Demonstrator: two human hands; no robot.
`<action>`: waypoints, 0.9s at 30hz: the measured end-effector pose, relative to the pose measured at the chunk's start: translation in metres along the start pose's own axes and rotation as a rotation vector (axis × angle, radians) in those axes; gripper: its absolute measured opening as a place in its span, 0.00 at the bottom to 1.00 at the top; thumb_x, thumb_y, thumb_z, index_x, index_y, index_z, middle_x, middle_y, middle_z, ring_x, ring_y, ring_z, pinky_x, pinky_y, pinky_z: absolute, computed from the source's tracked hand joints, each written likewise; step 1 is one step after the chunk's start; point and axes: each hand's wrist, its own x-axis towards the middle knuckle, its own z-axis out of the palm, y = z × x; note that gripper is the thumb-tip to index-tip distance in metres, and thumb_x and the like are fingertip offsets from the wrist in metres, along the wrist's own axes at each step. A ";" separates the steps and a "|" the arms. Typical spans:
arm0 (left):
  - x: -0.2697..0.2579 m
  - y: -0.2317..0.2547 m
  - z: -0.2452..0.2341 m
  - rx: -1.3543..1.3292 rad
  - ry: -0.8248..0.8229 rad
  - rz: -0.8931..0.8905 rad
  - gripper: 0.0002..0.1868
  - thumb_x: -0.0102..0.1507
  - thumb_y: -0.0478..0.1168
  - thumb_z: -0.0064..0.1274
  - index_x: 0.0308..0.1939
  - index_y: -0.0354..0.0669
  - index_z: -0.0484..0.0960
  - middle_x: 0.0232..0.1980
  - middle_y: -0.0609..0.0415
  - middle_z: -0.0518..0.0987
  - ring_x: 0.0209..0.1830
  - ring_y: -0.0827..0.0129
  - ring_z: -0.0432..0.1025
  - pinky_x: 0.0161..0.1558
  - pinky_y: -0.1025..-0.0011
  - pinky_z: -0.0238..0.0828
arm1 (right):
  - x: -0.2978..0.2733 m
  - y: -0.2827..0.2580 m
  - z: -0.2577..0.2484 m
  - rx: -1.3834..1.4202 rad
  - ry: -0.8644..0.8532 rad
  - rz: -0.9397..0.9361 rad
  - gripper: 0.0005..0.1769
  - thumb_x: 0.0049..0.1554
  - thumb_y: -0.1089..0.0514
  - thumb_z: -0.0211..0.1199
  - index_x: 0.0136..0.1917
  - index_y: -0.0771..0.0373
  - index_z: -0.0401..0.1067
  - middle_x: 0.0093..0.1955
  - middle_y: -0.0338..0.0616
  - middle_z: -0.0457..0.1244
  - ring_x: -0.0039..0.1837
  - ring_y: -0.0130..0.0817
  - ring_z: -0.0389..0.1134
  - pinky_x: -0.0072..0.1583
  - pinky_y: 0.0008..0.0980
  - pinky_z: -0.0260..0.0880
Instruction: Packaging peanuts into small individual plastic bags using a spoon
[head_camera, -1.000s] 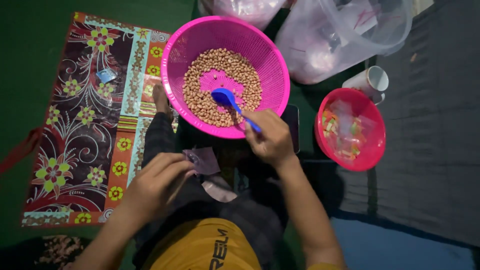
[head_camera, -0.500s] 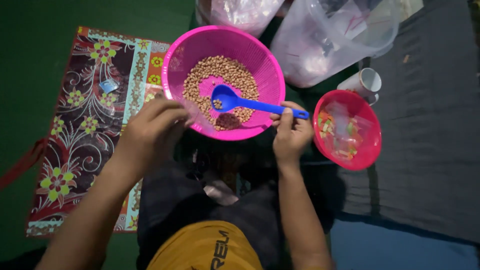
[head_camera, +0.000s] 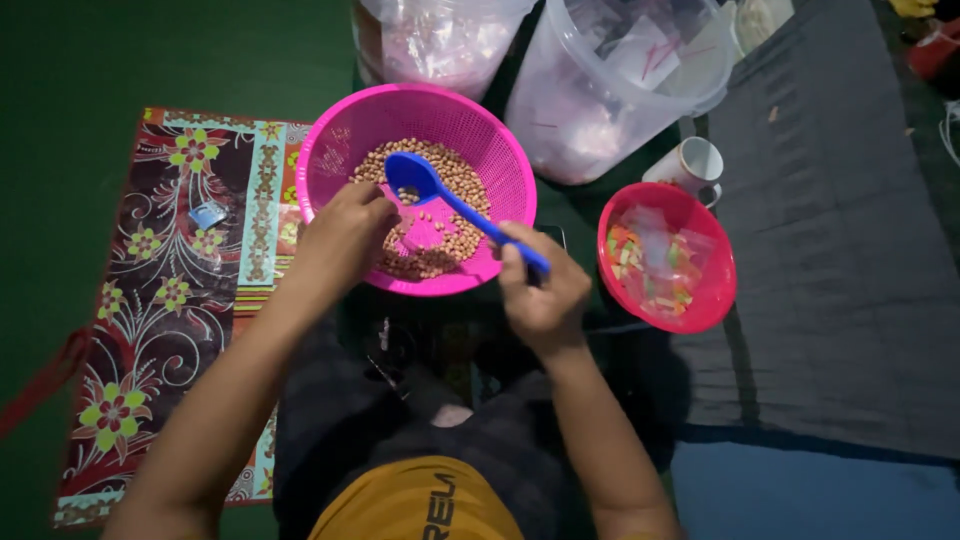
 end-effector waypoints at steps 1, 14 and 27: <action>0.000 0.002 0.000 0.021 0.000 -0.013 0.02 0.58 0.36 0.51 0.33 0.43 0.76 0.37 0.51 0.72 0.40 0.58 0.70 0.43 0.68 0.68 | 0.003 -0.005 0.000 -0.013 -0.082 -0.110 0.09 0.52 0.64 0.58 0.44 0.71 0.74 0.34 0.56 0.67 0.34 0.44 0.70 0.36 0.34 0.71; -0.003 -0.007 0.011 0.013 -0.030 -0.095 0.01 0.58 0.39 0.52 0.34 0.49 0.77 0.38 0.56 0.72 0.41 0.63 0.70 0.43 0.72 0.69 | -0.004 0.010 -0.011 0.035 -0.273 -0.290 0.09 0.51 0.65 0.58 0.45 0.71 0.74 0.40 0.53 0.67 0.38 0.50 0.68 0.40 0.39 0.69; -0.002 0.014 -0.013 -0.156 0.142 -0.109 0.05 0.51 0.35 0.56 0.29 0.49 0.77 0.34 0.51 0.72 0.36 0.55 0.72 0.39 0.65 0.69 | -0.019 0.034 -0.013 -0.466 -0.485 -0.505 0.10 0.54 0.58 0.57 0.48 0.60 0.73 0.41 0.42 0.65 0.42 0.38 0.67 0.42 0.32 0.66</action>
